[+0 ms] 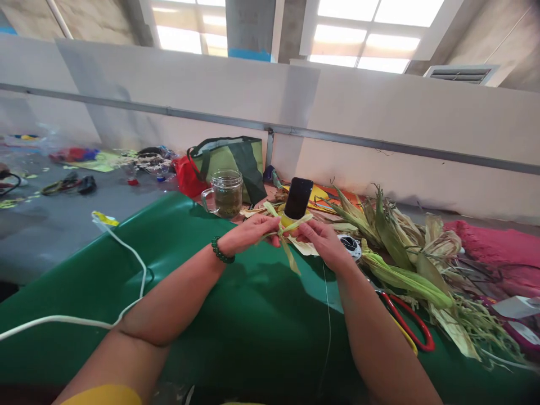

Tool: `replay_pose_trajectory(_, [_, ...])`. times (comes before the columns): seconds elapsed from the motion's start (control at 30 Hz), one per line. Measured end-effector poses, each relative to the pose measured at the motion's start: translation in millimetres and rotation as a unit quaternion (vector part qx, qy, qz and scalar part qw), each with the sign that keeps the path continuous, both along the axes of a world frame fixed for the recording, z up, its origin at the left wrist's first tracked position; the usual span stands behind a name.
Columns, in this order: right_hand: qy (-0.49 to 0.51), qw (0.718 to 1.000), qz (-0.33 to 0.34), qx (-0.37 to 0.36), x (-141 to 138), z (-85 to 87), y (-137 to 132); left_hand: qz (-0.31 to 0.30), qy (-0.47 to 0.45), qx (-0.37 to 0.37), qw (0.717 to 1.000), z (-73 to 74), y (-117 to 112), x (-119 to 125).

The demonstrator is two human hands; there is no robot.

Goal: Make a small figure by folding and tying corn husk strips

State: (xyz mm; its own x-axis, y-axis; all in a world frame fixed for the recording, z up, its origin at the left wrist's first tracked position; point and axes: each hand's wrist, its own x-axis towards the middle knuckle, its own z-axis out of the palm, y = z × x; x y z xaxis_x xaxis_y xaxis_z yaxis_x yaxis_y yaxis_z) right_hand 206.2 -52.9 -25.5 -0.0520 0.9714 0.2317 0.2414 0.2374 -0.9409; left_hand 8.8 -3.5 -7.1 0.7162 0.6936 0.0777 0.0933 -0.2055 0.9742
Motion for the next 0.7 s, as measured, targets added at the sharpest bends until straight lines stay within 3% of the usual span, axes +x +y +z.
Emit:
replay_pose_trajectory(0.07, [-0.046, 0.997, 0.053, -0.014, -5.7, -2.5, -0.9, -0.002, -0.014, -0.011, 1.000, -1.3, 0.0, 0.6])
replay_pose_trajectory(0.17, [-0.090, 0.993, 0.080, 0.010, -12.9, -5.5, -4.4, -0.021, -0.023, -0.012, 0.999, -2.2, 0.9, 0.8])
replay_pose_trajectory(0.23, [-0.116, 0.990, 0.078, 0.033, -13.6, -5.0, -7.3, -0.025, -0.025, -0.005, 0.999, -3.6, 2.6, 0.9])
replay_pose_trajectory(0.3, [-0.148, 0.986, 0.033, 0.069, -10.9, -2.7, -10.0, -0.022, -0.015, 0.012, 1.000, -5.9, 4.4, 1.6])
replay_pose_trajectory(0.43, [-0.163, 0.967, -0.122, 0.152, -4.8, 0.0, -11.7, 0.012, 0.046, 0.123, 0.991, -10.8, 2.8, 5.6])
replay_pose_trajectory(0.53, [-0.176, 0.965, -0.113, 0.155, -6.2, -3.1, -10.1, 0.043, 0.098, 0.220, 0.970, -13.2, -4.9, 10.9])
replay_pose_trajectory(0.7, [-0.183, 0.964, -0.075, 0.176, -15.6, -6.8, -11.6, 0.073, 0.134, 0.316, 0.936, -18.6, -15.1, 18.5])
